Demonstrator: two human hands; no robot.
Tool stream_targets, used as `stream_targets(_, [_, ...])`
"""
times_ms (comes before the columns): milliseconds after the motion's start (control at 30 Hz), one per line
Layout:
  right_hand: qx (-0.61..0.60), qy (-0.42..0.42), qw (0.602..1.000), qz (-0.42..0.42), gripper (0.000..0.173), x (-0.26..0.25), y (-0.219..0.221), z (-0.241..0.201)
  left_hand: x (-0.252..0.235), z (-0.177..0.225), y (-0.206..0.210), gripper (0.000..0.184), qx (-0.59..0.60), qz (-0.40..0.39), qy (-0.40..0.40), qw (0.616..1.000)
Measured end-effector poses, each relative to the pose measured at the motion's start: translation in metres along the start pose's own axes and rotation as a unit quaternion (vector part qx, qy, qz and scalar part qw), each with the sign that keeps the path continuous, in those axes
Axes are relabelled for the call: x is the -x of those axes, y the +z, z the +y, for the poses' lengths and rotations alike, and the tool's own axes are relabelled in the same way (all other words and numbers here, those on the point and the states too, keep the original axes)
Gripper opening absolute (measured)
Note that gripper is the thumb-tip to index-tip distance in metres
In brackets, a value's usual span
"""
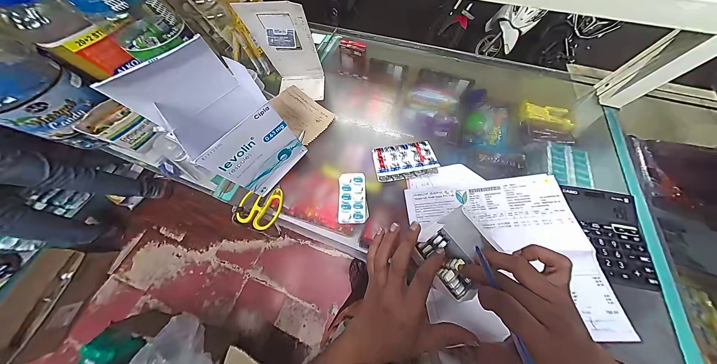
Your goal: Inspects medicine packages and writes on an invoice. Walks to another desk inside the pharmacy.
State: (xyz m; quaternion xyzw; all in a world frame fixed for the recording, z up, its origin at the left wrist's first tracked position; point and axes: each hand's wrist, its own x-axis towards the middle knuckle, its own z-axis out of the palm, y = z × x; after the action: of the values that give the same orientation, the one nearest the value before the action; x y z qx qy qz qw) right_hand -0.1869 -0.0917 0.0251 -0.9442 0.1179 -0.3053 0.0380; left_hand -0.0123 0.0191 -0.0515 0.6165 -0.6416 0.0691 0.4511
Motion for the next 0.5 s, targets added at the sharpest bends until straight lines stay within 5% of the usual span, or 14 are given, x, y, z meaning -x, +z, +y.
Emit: stream_targets(500, [0.024,0.031,0.999,-0.007,0.018,-0.018,0.013,-0.005,0.001,0.006,0.001,0.049,0.008,0.018,0.029,0.999])
